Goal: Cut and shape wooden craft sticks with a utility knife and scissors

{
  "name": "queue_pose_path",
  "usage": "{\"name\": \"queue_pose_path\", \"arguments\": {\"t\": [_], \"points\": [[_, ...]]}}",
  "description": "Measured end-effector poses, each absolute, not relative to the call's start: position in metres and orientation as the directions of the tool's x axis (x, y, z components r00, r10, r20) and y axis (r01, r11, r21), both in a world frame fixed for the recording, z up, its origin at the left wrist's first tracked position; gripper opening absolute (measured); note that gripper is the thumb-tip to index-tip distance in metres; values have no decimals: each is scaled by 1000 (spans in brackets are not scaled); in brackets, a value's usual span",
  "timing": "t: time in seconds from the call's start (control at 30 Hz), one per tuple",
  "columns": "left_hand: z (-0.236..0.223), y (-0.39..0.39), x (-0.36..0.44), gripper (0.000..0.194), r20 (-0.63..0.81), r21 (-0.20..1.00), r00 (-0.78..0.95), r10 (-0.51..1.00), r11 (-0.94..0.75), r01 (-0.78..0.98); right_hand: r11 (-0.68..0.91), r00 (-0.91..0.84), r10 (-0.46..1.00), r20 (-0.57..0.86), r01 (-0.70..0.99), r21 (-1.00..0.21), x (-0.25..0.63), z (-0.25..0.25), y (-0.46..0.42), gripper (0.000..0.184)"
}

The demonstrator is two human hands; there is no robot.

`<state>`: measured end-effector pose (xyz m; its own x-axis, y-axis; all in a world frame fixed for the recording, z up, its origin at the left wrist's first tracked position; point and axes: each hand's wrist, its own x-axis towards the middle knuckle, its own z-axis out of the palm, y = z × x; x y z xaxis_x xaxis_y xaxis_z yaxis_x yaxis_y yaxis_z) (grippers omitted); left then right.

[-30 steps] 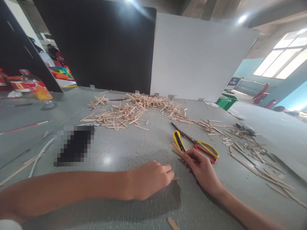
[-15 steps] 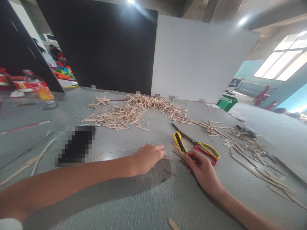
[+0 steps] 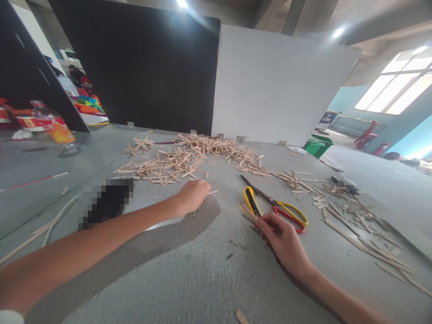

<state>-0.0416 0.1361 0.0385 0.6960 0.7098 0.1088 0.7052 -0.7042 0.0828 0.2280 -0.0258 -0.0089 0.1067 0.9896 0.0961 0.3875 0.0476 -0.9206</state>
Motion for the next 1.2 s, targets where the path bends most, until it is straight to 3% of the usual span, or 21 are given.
{"name": "queue_pose_path", "arguments": {"t": [0.3,0.33,0.47,0.6,0.7,0.93,1.2], "points": [[91,74,-40,19,-39,101,797,603,-791,603,51,101,990,96,380,-924,228,-7,-27,40],[99,58,-38,20,-85,99,813,577,-807,583,52,102,990,97,380,-924,228,-7,-27,40],[122,2,-27,19,-494,-125,770,403,-910,396,56,101,990,103,387,-920,228,-5,-27,39],[120,-21,-20,39,-712,-135,618,332,-929,344,63,95,989,110,399,-915,227,-3,-28,38],[107,-21,-20,38,-691,-155,632,351,-926,345,69,94,989,117,408,-910,227,-2,-28,38],[78,1,-30,10,-408,-241,748,524,-852,465,82,84,988,128,418,-905,226,-3,-27,39],[74,65,-36,19,-237,-276,752,615,-785,554,87,91,986,138,421,-903,224,0,-28,40]]}}
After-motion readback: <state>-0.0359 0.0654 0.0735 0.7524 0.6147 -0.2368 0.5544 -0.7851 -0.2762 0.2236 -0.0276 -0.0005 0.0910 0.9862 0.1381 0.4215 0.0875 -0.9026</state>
